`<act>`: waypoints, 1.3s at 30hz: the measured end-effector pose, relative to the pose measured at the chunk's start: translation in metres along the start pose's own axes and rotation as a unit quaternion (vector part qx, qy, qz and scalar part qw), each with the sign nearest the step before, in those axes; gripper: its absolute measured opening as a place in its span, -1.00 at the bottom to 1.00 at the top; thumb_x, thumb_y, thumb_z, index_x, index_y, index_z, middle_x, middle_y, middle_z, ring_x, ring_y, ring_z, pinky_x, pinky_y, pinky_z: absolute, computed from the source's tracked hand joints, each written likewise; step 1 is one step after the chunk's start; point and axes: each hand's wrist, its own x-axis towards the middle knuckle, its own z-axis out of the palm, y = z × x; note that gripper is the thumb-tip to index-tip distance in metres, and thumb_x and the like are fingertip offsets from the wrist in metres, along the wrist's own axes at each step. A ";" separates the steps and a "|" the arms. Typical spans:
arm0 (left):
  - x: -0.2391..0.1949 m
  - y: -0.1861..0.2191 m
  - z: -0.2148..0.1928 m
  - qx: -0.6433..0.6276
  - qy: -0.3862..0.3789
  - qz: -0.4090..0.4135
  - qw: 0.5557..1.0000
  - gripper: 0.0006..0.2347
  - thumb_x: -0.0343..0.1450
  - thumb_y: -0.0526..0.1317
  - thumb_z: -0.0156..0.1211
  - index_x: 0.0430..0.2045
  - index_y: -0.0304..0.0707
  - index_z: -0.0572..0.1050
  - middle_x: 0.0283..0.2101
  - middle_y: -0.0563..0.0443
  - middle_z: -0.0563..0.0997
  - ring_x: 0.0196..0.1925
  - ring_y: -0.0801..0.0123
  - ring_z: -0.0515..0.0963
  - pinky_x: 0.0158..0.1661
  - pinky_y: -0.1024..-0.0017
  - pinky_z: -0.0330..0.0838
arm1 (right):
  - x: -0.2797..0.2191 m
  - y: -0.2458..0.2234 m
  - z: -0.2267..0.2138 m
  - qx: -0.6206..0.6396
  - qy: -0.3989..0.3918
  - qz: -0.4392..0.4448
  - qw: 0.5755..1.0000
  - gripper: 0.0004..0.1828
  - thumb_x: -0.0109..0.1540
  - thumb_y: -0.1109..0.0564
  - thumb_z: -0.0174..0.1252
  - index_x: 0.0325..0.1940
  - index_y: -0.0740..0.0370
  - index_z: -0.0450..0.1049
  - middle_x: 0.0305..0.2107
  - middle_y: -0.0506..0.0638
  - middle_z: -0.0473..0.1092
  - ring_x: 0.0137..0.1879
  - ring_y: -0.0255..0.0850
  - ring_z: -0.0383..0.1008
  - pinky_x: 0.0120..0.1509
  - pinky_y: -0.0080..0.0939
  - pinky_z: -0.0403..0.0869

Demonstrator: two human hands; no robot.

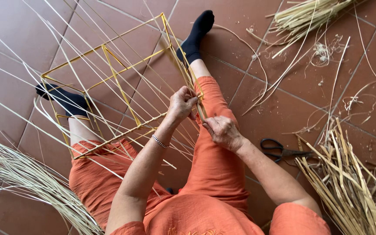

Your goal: The person sits on a tiled floor and weaves thin dried plant strips into a rectangular frame held between their legs. They interlace the strips by hand and use scissors to trim excess material as the woven section grows.

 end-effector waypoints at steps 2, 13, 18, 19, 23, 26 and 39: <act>0.004 -0.001 -0.009 -0.018 -0.007 0.017 1.000 -0.92 0.45 -0.40 0.17 -0.26 -0.42 0.43 -0.35 -0.16 0.67 -0.68 0.37 0.61 -0.73 0.44 0.54 | 0.001 -0.007 -0.007 0.057 -0.017 0.083 0.995 -0.87 0.32 0.08 0.28 -0.14 0.18 0.59 -0.49 0.10 0.51 -0.38 -0.15 0.56 -0.26 -0.15 0.51; -0.001 0.002 -0.002 0.016 0.012 0.007 1.000 -0.92 0.45 -0.37 0.21 -0.31 -0.42 0.45 -0.37 -0.13 0.67 -0.64 0.41 0.62 -0.73 0.44 0.55 | -0.038 0.005 -0.086 0.422 0.028 0.142 0.895 -0.86 0.30 0.17 0.24 -0.29 0.28 0.62 -0.59 -0.12 0.36 -0.52 -0.41 0.20 -0.48 -0.38 0.16; -0.005 0.005 0.004 0.052 0.036 0.025 0.998 -0.95 0.47 -0.35 0.17 -0.31 -0.37 0.49 -0.38 -0.09 0.68 -0.67 0.45 0.57 -0.77 0.45 0.48 | -0.005 0.003 -0.109 0.549 0.065 0.016 0.833 -0.71 0.40 0.03 0.15 -0.25 0.31 0.52 -0.38 0.09 0.50 -0.32 -0.30 0.45 -0.23 -0.28 0.40; -0.006 0.003 0.005 0.047 0.032 0.029 0.998 -0.96 0.49 -0.35 0.15 -0.30 -0.36 0.50 -0.38 -0.08 0.68 -0.67 0.46 0.56 -0.77 0.46 0.48 | 0.014 0.006 -0.110 0.626 0.076 -0.046 0.774 -0.66 0.46 -0.05 0.10 -0.21 0.26 0.48 -0.25 0.13 0.50 -0.19 -0.25 0.50 -0.07 -0.20 0.51; -0.006 -0.004 0.003 0.079 0.025 0.055 0.995 -0.93 0.49 -0.31 0.12 -0.24 -0.30 0.51 -0.41 -0.03 0.68 -0.69 0.43 0.58 -0.70 0.42 0.50 | 0.090 0.017 -0.108 0.531 0.124 0.006 0.838 -0.52 0.46 -0.24 0.01 -0.06 0.27 0.41 0.00 0.22 0.48 0.09 -0.06 0.54 0.28 0.01 0.59; -0.009 -0.016 0.005 0.158 0.069 0.169 0.971 -0.82 0.43 -0.32 0.21 -0.12 -0.29 0.45 -0.40 -0.04 0.70 -0.54 0.30 0.66 -0.50 0.35 0.57 | 0.151 0.031 -0.093 0.545 0.097 0.056 0.831 -0.52 0.45 -0.23 0.03 -0.04 0.28 0.40 0.02 0.20 0.46 0.15 -0.11 0.53 0.19 -0.04 0.59; 0.007 -0.038 0.014 0.243 0.139 0.206 0.938 -0.91 0.41 -0.27 0.30 -0.26 -0.16 0.61 -0.40 -0.14 0.68 -0.32 0.06 0.72 -0.26 0.18 0.60 | 0.271 0.042 -0.038 -0.167 0.066 -0.067 0.982 -0.55 0.29 -0.29 0.28 -0.37 0.12 0.61 -0.47 0.05 0.50 -0.30 -0.05 0.58 -0.19 0.05 0.54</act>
